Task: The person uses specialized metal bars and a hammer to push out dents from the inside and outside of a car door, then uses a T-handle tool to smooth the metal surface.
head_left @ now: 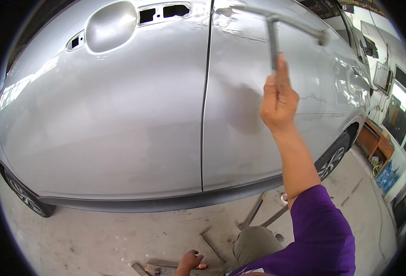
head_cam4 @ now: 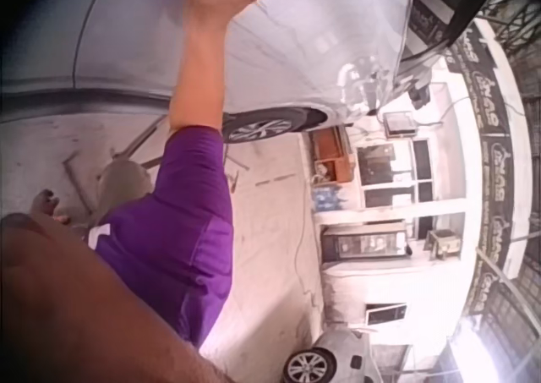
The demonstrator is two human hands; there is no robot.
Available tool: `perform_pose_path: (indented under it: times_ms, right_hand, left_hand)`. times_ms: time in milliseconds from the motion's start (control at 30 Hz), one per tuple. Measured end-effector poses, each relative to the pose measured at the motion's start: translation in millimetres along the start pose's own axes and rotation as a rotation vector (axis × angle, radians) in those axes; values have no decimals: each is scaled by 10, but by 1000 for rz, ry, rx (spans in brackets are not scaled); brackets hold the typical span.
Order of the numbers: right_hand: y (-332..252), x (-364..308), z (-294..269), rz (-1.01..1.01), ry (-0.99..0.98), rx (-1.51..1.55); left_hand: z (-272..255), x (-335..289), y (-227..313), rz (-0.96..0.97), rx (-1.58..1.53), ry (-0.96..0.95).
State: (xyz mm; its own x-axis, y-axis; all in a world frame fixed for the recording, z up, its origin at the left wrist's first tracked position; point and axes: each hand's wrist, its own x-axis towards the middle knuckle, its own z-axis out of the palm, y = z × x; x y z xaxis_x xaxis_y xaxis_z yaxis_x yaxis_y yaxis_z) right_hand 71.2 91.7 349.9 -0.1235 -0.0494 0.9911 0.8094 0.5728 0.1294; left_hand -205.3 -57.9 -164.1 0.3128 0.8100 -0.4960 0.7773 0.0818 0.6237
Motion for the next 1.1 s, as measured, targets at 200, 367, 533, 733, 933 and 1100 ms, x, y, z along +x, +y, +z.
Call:
perform_pose_path:
  times_ms: [200,367,533,733,933,1100]
  right_hand:
    - [-21,80,-48,23,-26,51]
    - [-104,97,-79,59,-53,-19]
    - [-84,131,-71,25,-27,-6]
    - [-112,107,-41,103,-91,8]
    - [-70,99,-49,-17,-12,-90]
    - [-234,130,-69,48,12,-3]
  left_hand:
    - [0,-9,11,5,-4,3]
    - [-37,-25,55,-2,-8,-2]
    - [-50,-37,52,0,8,-3]
    - [8,16,-48,-9,-35,15]
    - [-44,-25,52,-8,-41,11]
    - [-55,-54,28,-13,-10,19]
